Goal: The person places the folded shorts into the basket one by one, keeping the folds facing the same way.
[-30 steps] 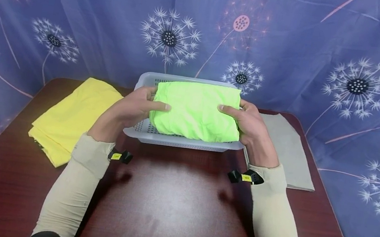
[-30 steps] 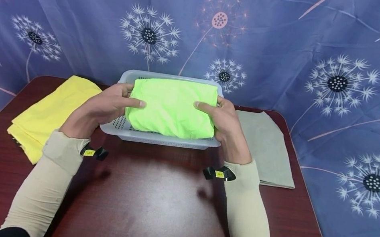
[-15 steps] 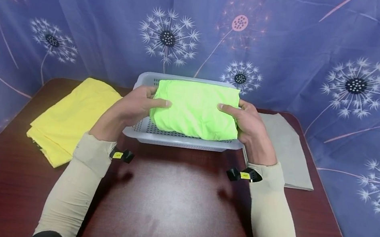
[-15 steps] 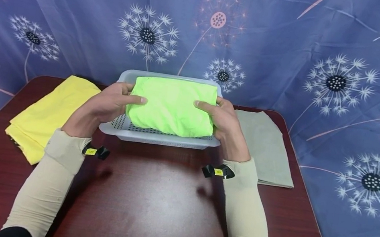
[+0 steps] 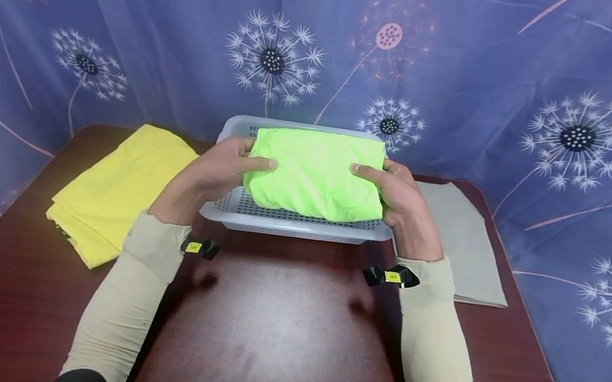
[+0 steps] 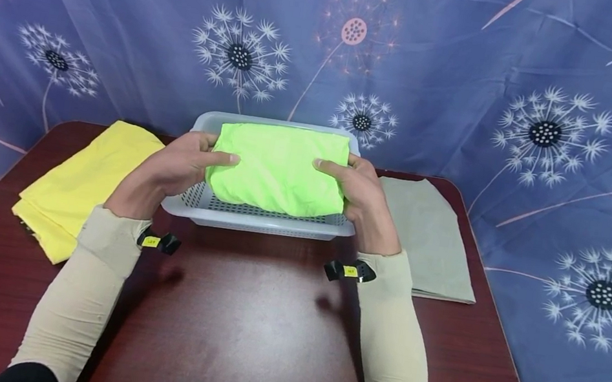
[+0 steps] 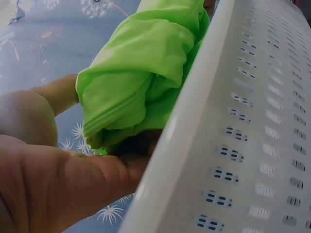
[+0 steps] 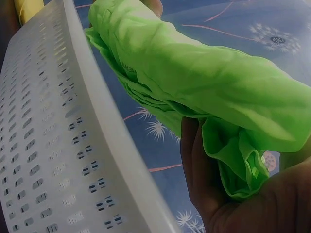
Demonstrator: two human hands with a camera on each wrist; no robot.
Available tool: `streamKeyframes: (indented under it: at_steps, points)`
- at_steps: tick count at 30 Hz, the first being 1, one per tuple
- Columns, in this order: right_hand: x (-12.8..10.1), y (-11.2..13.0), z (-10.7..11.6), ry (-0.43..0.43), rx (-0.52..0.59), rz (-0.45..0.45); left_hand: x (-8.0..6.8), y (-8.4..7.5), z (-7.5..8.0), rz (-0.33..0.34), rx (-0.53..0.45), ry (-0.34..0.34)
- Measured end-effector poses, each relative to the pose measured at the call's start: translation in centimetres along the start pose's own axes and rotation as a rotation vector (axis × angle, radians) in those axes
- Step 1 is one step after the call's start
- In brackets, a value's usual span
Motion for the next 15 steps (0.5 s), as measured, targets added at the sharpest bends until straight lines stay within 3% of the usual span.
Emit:
streamKeyframes:
  at_steps: [15]
  points:
    - [0.75,-0.69,0.2,0.001,-0.01,-0.006,0.4,0.83,0.03,0.031,0.007,0.002]
Point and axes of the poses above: each hand's wrist, its own x-axis towards the middle knuckle, its own z-axis out of the back of the hand, y = z × x, the point moved 8 cm from there along x, towards the middle knuckle, and after that the axes turned 15 degrees about x, right-handed, at the moved point
